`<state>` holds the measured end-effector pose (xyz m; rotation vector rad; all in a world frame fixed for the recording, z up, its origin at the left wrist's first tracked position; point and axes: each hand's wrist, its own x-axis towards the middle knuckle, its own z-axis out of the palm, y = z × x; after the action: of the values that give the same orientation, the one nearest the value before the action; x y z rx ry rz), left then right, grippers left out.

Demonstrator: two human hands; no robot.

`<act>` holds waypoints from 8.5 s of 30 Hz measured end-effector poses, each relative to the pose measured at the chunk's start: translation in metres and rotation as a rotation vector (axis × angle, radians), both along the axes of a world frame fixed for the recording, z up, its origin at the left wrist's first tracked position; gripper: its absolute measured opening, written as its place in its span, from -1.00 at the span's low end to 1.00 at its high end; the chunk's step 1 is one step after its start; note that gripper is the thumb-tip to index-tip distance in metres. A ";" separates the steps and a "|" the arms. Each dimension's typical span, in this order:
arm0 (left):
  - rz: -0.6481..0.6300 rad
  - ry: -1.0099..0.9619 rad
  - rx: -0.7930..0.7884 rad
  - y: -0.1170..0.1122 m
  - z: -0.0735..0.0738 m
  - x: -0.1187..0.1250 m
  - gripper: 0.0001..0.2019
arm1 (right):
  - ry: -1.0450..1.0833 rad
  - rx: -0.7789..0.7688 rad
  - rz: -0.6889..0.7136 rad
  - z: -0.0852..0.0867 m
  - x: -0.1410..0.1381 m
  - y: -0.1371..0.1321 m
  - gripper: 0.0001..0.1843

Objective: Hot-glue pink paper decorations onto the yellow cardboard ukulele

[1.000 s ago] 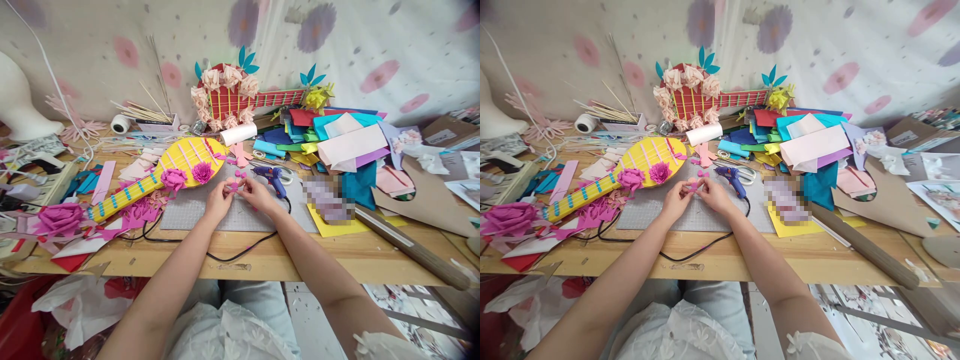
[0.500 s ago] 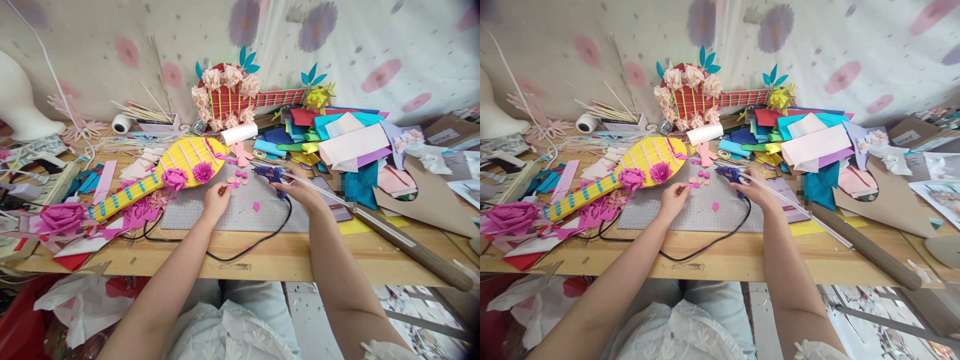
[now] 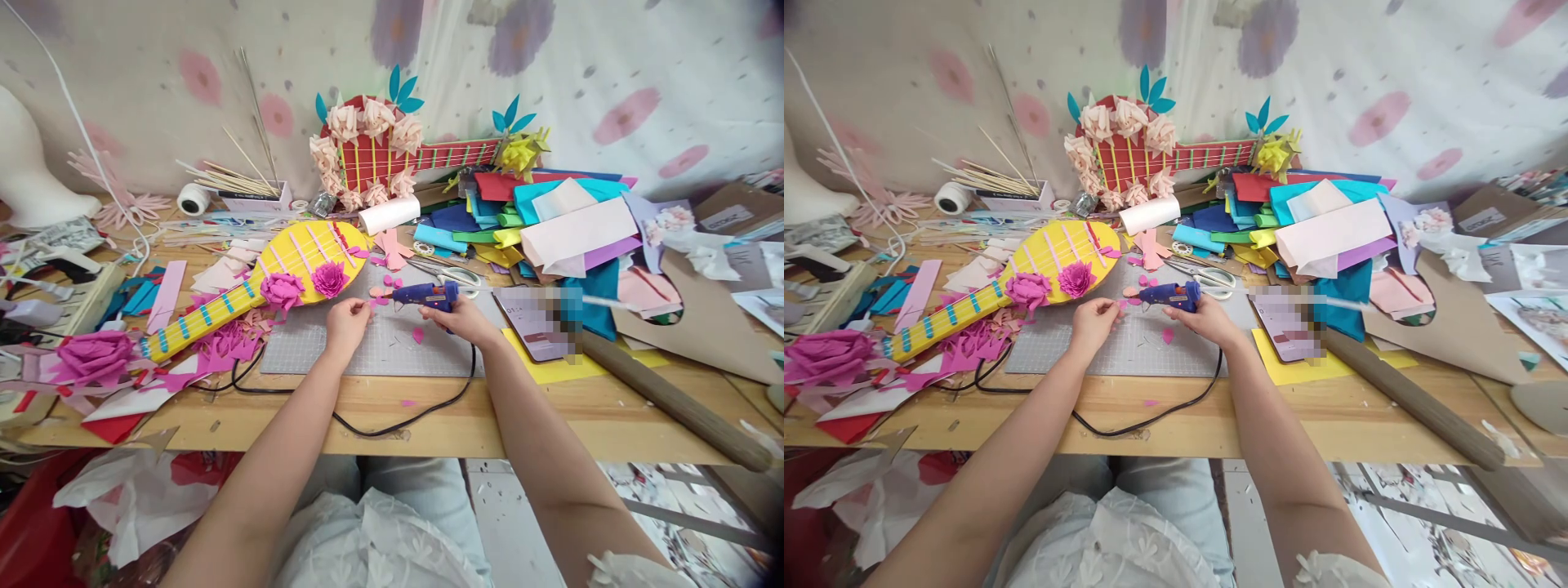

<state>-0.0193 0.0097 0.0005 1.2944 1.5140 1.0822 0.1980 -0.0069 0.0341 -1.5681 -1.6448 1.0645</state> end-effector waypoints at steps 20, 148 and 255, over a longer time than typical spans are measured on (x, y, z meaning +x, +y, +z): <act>-0.001 -0.059 -0.008 0.000 0.003 0.002 -0.86 | -0.072 0.048 0.030 -0.006 -0.010 0.001 -0.53; -0.216 0.766 0.262 0.044 0.092 -0.063 -0.34 | 0.725 -0.113 -0.399 0.012 -0.153 0.037 -0.68; 0.092 0.474 0.521 0.039 0.103 -0.068 -0.74 | 0.218 0.291 -0.121 0.017 -0.148 0.042 -0.66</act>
<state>-0.0870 0.0485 0.1031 1.9629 1.7055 1.3517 0.0504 0.0354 0.0512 -1.2959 -1.4635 0.8567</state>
